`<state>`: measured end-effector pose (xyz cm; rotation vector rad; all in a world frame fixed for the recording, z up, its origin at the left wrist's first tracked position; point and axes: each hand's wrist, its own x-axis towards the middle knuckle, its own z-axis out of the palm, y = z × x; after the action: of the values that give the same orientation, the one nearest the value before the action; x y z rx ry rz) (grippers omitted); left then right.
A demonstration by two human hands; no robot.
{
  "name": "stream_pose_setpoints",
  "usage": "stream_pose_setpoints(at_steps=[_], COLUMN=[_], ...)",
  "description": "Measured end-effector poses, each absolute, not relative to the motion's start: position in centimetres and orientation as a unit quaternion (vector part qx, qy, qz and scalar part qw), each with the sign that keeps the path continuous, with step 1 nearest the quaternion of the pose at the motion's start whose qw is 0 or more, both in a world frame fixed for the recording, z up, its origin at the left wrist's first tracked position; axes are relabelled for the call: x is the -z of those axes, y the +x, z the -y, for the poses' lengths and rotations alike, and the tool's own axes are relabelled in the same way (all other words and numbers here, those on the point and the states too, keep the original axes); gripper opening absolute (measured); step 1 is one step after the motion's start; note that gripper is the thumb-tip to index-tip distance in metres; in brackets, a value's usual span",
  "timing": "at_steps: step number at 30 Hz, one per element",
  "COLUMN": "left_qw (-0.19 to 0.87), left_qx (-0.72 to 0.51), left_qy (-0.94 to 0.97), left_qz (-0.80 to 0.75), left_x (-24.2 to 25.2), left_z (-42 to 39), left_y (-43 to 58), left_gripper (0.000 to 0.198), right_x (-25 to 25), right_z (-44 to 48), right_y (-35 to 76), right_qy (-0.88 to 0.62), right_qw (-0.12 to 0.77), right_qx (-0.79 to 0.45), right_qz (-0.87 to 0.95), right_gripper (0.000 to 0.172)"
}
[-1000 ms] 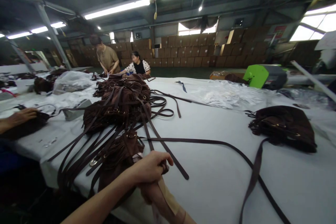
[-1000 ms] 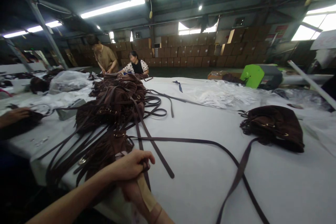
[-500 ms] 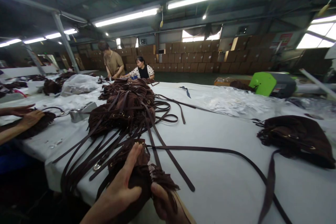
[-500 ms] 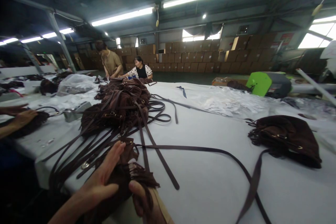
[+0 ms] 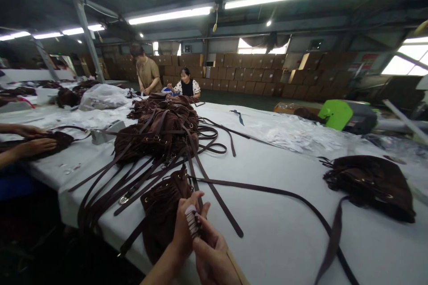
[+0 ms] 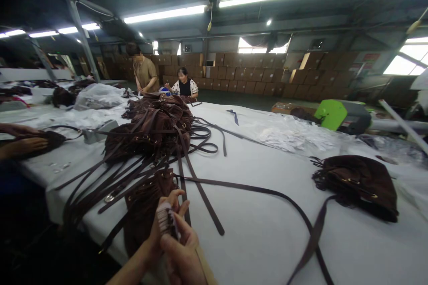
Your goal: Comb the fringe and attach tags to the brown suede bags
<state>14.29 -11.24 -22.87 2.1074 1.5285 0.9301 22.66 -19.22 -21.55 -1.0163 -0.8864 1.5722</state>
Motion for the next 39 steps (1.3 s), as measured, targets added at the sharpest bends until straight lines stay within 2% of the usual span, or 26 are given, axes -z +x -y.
stream_pose_setpoints(at_steps=[3, 5, 8, 15, 20, 22, 26, 28, 32, 34, 36, 39], left_qw=[0.148, 0.134, 0.117, 0.079, 0.076, 0.080, 0.093, 0.104, 0.139, 0.162, 0.186, 0.227], left_qx=[-0.215, -0.167, -0.132, -0.085, -0.085, -0.088, -0.097, -0.108, -0.144, -0.170, -0.199, -0.251], left_qy=[0.795, 0.811, 0.827, 0.846, 0.852, 0.851, 0.847, 0.845, 0.844, 0.834, 0.816, 0.801], left_qz=[-0.548, -0.544, -0.533, -0.520, -0.512, -0.511, -0.515, -0.513, -0.497, -0.499, -0.510, -0.493], left_x=[24.0, 24.7, 25.2, 25.2, 25.4, 25.5, 25.4, 25.4, 25.6, 25.8, 25.8, 25.2], left_z=[9.5, 8.4, 7.4, 7.2, 7.2, 7.2, 7.2, 7.3, 7.5, 7.6, 7.7, 7.8], left_y=[14.5, 14.4, 14.5, 15.0, 14.8, 14.8, 14.6, 14.5, 14.2, 14.1, 13.9, 13.6], left_gripper=[0.029, 0.026, 0.023, 0.032, 0.032, 0.033, 0.033, 0.033, 0.030, 0.026, 0.027, 0.032], right_x=[22.5, 23.2, 23.7, 22.8, 22.7, 22.9, 23.9, 24.6, 25.3, 24.2, 22.0, 18.8], right_z=[19.7, 20.5, 21.8, 22.6, 23.1, 23.3, 23.9, 24.0, 24.3, 24.3, 24.2, 23.5], right_y=[23.4, 24.3, 25.8, 27.5, 27.7, 27.5, 27.8, 28.4, 29.6, 29.6, 29.7, 30.4], right_qy=[-0.415, -0.419, -0.418, -0.447, -0.479, -0.498, -0.547, -0.578, -0.658, -0.669, -0.675, -0.709], right_qw=[0.532, 0.511, 0.472, 0.425, 0.429, 0.451, 0.474, 0.435, 0.296, 0.319, 0.386, 0.451], right_qx=[-0.659, -0.680, -0.717, -0.727, -0.700, -0.666, -0.587, -0.539, -0.354, -0.251, -0.153, -0.106], right_qz=[0.333, 0.317, 0.297, 0.301, 0.311, 0.324, 0.364, 0.431, 0.595, 0.623, 0.611, 0.533], right_gripper=[0.081, 0.075, 0.070, 0.080, 0.077, 0.074, 0.084, 0.082, 0.064, 0.051, 0.041, 0.048])
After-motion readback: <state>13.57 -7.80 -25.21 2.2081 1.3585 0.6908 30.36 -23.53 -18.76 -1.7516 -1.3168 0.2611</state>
